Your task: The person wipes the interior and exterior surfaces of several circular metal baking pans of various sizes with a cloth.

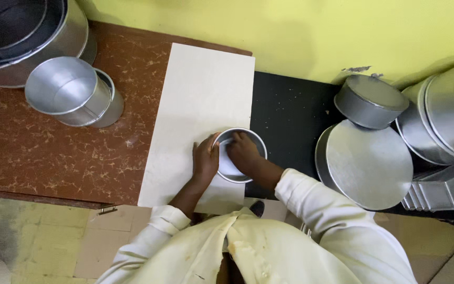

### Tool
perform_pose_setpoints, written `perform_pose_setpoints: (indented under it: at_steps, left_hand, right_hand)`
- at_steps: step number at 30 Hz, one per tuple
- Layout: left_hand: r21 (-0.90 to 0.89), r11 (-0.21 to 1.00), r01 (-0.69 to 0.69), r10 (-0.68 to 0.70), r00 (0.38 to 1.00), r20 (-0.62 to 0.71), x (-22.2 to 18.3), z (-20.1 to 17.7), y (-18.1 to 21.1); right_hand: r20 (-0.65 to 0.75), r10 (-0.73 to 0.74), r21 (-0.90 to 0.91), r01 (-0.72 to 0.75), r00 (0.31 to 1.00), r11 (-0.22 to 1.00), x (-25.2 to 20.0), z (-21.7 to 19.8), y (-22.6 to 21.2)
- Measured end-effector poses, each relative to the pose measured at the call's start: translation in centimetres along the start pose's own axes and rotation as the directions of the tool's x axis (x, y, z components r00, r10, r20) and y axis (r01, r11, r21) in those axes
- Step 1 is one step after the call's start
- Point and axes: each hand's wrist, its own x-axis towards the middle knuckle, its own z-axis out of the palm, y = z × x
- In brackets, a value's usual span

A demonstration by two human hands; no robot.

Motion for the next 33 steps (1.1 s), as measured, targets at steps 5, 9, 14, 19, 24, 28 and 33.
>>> perform_pose_setpoints:
  at_steps: [5,9,14,19,24,28,33]
  left_hand:
    - [-0.008,0.999,0.041,-0.042,0.998,-0.041,-0.9,-0.3,1.8]
    - [0.029,0.999,0.03,-0.031,1.0,0.002,-0.6,-1.1,2.5]
    - [0.118,0.992,0.046,-0.051,0.998,0.039,-0.8,-0.3,1.7]
    - [0.062,0.998,0.028,-0.026,0.999,-0.023,-2.0,-0.9,1.8]
    - [0.422,0.541,-0.728,0.693,0.67,0.267,-2.7,-2.3,-1.1]
    - [0.243,0.72,-0.65,0.606,0.76,0.236,-1.8,-0.8,-1.5]
    - [-0.015,0.991,-0.132,0.132,0.991,0.015,-3.0,-3.1,5.7]
  right_hand:
    - [0.448,-0.065,0.397,-0.133,0.892,0.908,-2.9,-1.8,0.1]
    - [0.595,-0.166,0.791,-0.536,0.786,0.295,-1.4,-10.1,0.0]
    - [0.647,-0.089,0.656,-0.493,0.757,0.571,-4.2,-12.3,0.0]
    - [0.638,-0.146,0.678,-0.462,0.756,0.572,-4.2,-8.1,0.6]
    - [0.424,-0.028,0.834,-0.378,0.905,0.402,-3.7,-12.7,5.8]
    - [0.094,0.252,0.967,-0.148,0.963,0.206,-4.2,-17.6,8.3]
    - [-0.153,0.584,0.972,0.016,0.797,0.234,-5.1,-11.5,5.7]
